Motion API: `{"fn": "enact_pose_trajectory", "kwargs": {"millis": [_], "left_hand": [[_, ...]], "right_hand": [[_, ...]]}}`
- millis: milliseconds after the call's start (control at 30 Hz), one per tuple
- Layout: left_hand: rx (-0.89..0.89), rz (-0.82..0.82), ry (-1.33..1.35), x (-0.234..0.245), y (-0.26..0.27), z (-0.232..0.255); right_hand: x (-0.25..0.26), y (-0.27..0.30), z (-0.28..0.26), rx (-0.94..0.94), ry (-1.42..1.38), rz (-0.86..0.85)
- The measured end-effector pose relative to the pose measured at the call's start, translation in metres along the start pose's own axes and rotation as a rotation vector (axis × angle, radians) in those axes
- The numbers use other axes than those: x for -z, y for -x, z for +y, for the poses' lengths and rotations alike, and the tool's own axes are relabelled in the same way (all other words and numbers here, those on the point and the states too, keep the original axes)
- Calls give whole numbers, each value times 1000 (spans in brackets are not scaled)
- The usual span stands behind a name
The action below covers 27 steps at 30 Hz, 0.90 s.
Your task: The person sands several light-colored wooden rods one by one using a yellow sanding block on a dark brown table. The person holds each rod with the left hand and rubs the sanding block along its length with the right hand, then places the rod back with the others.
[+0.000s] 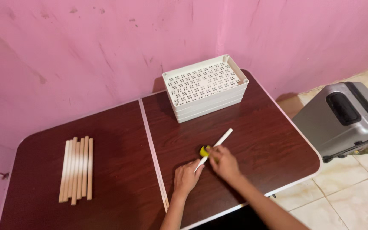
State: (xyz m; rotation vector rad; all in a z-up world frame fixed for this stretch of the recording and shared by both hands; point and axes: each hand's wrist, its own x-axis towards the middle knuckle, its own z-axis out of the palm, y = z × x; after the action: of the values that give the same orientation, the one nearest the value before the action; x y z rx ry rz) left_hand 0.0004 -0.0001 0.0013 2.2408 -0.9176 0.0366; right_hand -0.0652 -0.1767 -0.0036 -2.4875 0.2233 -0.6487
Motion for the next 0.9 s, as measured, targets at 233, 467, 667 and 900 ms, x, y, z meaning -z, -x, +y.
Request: {"fn": "enact_pose_trajectory", "kwargs": {"millis": [233, 467, 667, 900], "left_hand": [[26, 13, 20, 3, 0, 5], [6, 16, 11, 6, 2, 5], [23, -31, -9, 6, 0, 7], [97, -63, 49, 5, -2, 8]], "right_hand": [[26, -63, 63, -223, 148, 88], [4, -7, 8, 39, -5, 79], [19, -8, 20, 87, -20, -39], [29, -56, 69, -116, 168, 110]]}}
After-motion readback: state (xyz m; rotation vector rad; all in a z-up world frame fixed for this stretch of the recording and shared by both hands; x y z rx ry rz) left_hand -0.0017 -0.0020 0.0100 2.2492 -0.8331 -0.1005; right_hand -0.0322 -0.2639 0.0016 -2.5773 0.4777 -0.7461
